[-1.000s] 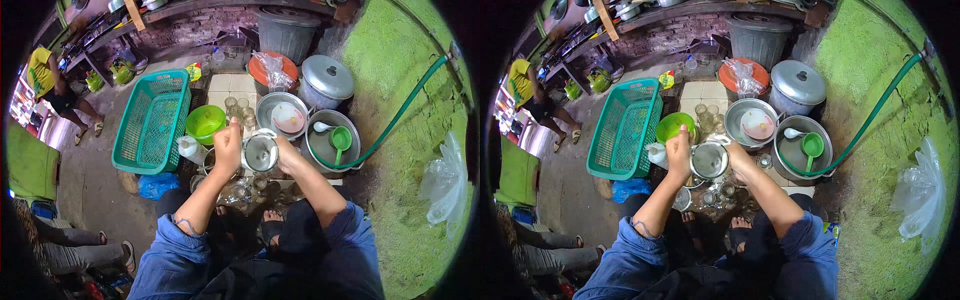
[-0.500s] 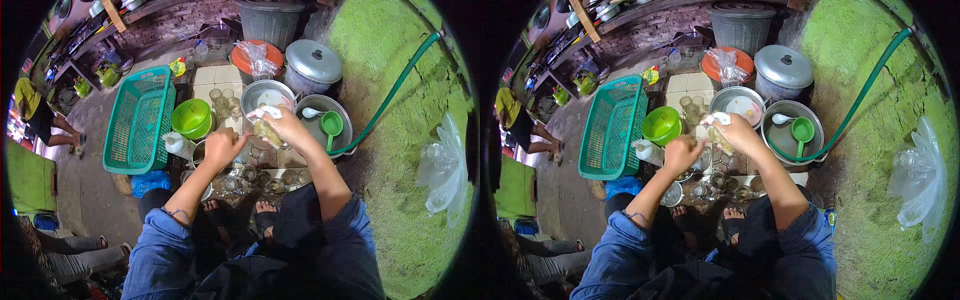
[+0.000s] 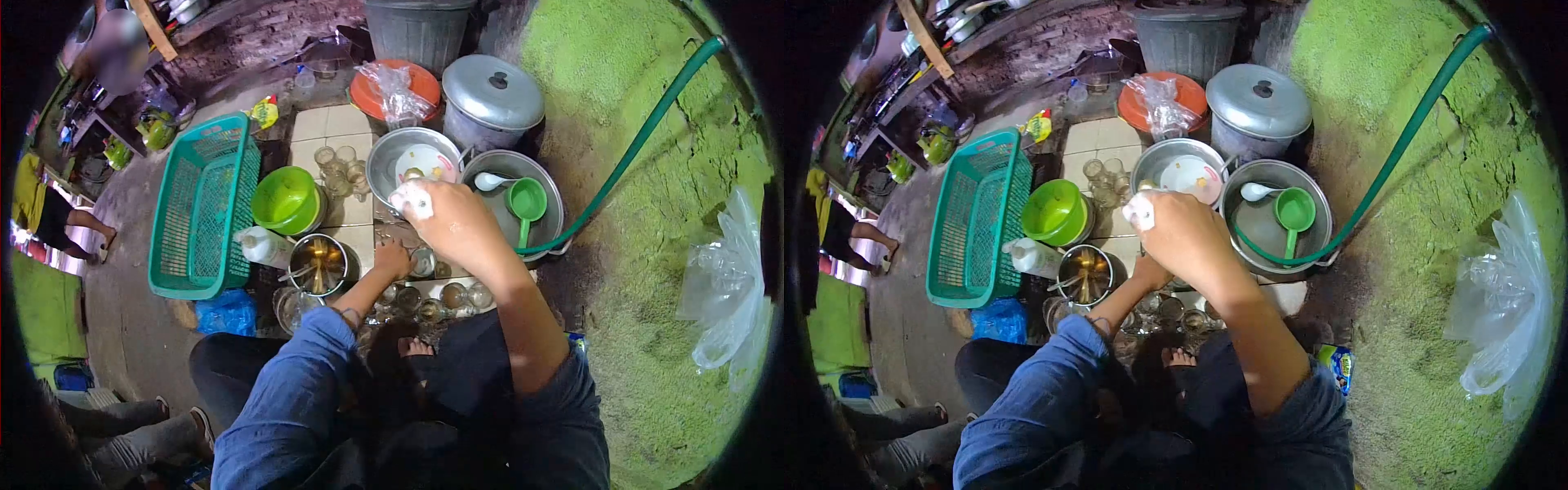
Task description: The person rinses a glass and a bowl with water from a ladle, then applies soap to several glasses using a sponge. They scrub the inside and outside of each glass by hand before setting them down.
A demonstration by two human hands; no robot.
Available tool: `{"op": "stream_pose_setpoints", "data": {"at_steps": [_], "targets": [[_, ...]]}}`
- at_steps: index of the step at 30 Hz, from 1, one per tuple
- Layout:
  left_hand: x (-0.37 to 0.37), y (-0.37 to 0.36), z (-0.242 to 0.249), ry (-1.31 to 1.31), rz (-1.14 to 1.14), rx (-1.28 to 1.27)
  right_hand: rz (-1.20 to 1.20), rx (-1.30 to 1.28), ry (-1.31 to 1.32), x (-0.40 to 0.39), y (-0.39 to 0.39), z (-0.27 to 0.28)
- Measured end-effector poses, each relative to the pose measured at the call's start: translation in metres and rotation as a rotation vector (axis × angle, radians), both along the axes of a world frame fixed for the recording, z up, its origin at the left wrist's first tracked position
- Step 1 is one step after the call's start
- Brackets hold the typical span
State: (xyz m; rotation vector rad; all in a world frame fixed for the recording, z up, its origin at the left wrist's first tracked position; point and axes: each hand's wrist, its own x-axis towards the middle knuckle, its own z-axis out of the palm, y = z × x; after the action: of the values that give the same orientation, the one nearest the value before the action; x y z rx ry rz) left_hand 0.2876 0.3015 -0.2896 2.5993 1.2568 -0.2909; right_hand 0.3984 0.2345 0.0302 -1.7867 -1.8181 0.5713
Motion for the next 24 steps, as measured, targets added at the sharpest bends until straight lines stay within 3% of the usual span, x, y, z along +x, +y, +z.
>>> {"op": "stream_pose_setpoints", "data": {"at_steps": [4, 6, 8, 11, 13, 17, 19, 24], "targets": [[0.029, 0.005, -0.067, -0.254, 0.142, -0.213, 0.005, 0.002, -0.016, 0.007, 0.006, -0.008], [0.050, 0.003, -0.081, -0.042, 0.197, -0.349, -0.009, -0.034, -0.075, 0.009, 0.008, -0.006], [0.066, 0.001, -0.163, -0.100, 0.086, -0.262, -0.023, -0.073, -0.135, 0.009, 0.009, -0.005], [0.084, -0.005, -0.179, -0.173, 0.287, -0.339, -0.023, -0.151, -0.219, 0.007, 0.007, -0.016], [0.097, -0.006, -0.175, -0.231, 0.348, -0.400, 0.000, 0.318, -0.359, 0.010, 0.001, -0.036], [0.120, 0.001, -0.174, -0.347, 0.373, -0.532, 0.017, 0.325, -0.268, 0.014, 0.007, -0.043], [0.124, 0.009, -0.178, -0.385, 0.357, -0.618, 0.045, 0.118, -0.253, 0.010, 0.009, -0.036], [0.081, 0.044, -0.189, -0.155, 0.028, -0.934, 0.082, -0.023, -0.247, 0.000, 0.015, -0.025]]}}
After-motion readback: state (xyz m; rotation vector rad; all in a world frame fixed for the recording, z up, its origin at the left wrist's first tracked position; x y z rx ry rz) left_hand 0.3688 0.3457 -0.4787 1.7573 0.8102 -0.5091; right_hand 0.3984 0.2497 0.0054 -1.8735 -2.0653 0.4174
